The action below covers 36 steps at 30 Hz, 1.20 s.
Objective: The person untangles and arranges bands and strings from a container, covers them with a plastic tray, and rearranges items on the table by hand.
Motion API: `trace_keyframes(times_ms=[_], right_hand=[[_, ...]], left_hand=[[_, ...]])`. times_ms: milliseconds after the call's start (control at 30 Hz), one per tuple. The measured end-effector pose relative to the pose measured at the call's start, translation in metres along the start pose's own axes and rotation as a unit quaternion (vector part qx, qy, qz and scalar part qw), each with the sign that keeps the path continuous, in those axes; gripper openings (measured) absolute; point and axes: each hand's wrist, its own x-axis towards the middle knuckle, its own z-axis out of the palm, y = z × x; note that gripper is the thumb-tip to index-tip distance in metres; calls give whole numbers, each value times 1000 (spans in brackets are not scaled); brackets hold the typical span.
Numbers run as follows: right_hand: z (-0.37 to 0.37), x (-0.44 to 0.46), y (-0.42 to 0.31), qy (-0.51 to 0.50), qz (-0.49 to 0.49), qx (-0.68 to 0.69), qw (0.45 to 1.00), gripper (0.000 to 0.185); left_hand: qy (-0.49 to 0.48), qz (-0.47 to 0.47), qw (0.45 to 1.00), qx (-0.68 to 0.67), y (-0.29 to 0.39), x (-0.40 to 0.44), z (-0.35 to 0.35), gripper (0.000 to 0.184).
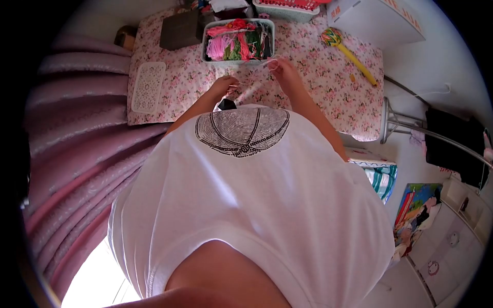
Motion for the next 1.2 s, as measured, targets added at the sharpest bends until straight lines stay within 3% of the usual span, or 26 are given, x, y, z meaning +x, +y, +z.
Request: trace_keyframes(times_ms=[100, 200, 333, 500, 600, 700, 800, 900, 1000, 1133, 1200], right_hand=[[-47, 20, 23, 100, -5, -201, 974, 18], [-62, 9, 17, 138, -38, -519, 843, 28], [-70, -10, 0, 187, -117, -624, 750, 29], [-93, -19, 9, 238, -158, -773, 566, 28], [-110, -14, 23, 212, -138, -777, 577, 27], [-109, -20, 20, 154, -70, -728, 665, 27], [-99, -16, 17, 143, -61, -721, 675, 27], [-92, -9, 13, 79, -63, -617, 781, 27], [-29, -29, -15, 17, 38, -443, 896, 25], [11, -38, -25, -88, 28, -375, 922, 22], [24, -41, -26, -146, 10, -356, 923, 20]], left_hand=[[28, -10, 1000, 10, -4, 4, -3, 17], [57, -1, 998, 31, -5, 4, -9, 23], [83, 13, 995, 55, -5, 2, -18, 31], [93, 18, 987, 129, -14, 11, -25, 35], [122, 23, 985, 116, -11, 5, -15, 34], [89, 26, 991, 99, -1, -4, -6, 31], [58, 29, 992, 112, 8, -8, 0, 28], [19, 37, 994, 100, 18, -14, 12, 28], [-25, 110, 987, 111, 43, -33, 36, 26], [-105, 223, 964, 99, 70, -58, 68, 23], [-133, 226, 962, 80, 73, -58, 71, 20]])
